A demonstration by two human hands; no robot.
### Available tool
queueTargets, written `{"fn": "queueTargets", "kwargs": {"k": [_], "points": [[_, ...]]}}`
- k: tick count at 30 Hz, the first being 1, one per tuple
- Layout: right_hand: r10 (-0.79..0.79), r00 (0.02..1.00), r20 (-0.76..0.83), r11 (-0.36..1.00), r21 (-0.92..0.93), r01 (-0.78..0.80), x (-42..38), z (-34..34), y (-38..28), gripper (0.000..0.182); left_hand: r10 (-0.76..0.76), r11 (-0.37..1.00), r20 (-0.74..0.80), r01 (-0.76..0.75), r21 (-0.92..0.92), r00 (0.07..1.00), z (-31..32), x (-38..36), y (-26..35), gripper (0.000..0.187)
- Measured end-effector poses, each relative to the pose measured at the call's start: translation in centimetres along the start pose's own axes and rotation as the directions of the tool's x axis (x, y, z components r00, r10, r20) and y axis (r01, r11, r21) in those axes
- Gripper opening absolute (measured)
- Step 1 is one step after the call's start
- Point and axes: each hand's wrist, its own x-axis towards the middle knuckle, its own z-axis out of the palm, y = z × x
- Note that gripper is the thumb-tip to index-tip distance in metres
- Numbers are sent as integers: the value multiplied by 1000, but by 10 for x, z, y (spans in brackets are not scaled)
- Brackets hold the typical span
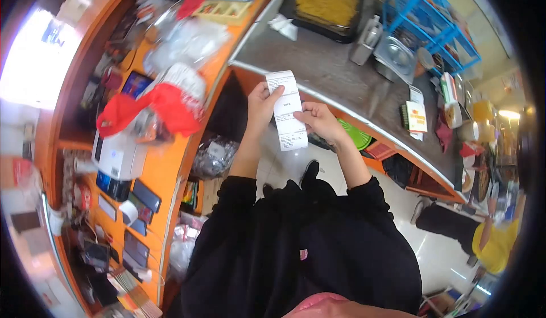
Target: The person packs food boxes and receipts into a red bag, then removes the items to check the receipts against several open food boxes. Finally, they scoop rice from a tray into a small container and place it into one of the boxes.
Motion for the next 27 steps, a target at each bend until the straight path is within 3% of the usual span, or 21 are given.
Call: {"fn": "queueTargets", "kwargs": {"k": [6,9,11,18,21,24,25,27], "points": [[-79,987,-142,997,-10,78,-12,-102,-8,17,-9,1000,143,5,24,990,100,52,-35,20],[-40,989,-140,999,-38,35,-13,-146,-11,18,-11,998,142,2,63,990,136,72,-51,20],[-67,980,-185,996,41,76,-6,-169,-8,18,-7,997,169,-6,74,986,154,91,-67,18],[-67,973,-222,997,22,73,21,-205,9,19,-57,990,169,34,139,984,173,124,-92,15],[-35,969,-243,998,50,49,40,-218,25,19,-21,990,194,-7,140,981,166,150,-122,24],[33,963,-269,964,-246,-102,72,-246,68,20,143,793,209,-238,560,967,149,169,-157,40],[28,946,-323,969,-225,-106,77,-247,72,21,185,658,278,-329,678,943,145,170,-157,58],[20,902,-432,977,-184,-110,82,-250,76,24,339,348,378,-488,801,862,146,172,-158,60]]}}
